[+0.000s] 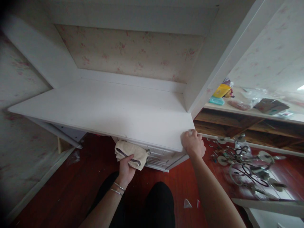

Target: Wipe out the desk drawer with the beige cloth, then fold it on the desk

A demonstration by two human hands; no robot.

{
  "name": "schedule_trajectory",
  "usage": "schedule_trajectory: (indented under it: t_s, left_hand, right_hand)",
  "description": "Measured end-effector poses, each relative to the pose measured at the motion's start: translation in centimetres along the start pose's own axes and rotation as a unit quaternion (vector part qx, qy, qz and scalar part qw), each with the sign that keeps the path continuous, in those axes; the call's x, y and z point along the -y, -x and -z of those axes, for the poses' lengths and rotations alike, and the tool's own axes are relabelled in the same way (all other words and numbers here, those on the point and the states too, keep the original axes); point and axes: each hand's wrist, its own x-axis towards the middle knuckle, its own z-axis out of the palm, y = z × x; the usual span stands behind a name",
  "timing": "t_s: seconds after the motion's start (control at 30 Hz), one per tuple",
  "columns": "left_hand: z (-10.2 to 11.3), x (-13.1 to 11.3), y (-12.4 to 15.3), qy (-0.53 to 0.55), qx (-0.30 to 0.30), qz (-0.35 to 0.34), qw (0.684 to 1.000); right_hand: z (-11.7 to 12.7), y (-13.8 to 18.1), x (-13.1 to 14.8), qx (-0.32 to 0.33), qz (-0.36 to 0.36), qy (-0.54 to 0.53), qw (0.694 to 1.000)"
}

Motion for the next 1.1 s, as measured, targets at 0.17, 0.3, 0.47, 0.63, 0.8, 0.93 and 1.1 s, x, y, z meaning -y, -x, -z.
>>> schedule_trajectory:
  t_s: [0.17, 0.3, 0.47, 0.63, 0.8, 0.93, 1.1]
  left_hand:
    - [-1.8, -1.4, 1.8, 0.006, 0.039, 0.005, 0.999]
    - [-3.6, -1.1, 3.7, 0.043, 0.052, 0.032, 0.997]
    - [-5.1, 1.2, 5.7, 0.077, 0.064, 0.104, 0.990]
    - [-6.0, 4.9, 7.2, 0.080, 0.098, 0.201, 0.971]
    - [-6.8, 8.3, 8.0, 0.066, 0.129, 0.254, 0.956]
    - [-7.0, 10.7, 8.1, 0.073, 0.124, 0.303, 0.942]
    - [-6.5, 13.2, 7.2, 0.063, 0.091, 0.337, 0.935]
  right_hand:
    - [0.1, 0.1, 0.1, 0.002, 0.002, 0.002, 1.000]
    - [0.0, 0.1, 0.1, -0.001, 0.006, 0.004, 1.000]
    - [0.1, 0.1, 0.2, 0.002, 0.002, 0.005, 1.000]
    - [0.0, 0.1, 0.1, -0.003, 0.004, 0.008, 1.000]
    - [-0.1, -0.1, 0.0, -0.007, 0.002, 0.013, 1.000]
    - [-0.1, -0.1, 0.1, -0.006, 0.000, 0.015, 1.000]
    - [-0.2, 0.0, 0.1, -0.009, -0.001, 0.012, 1.000]
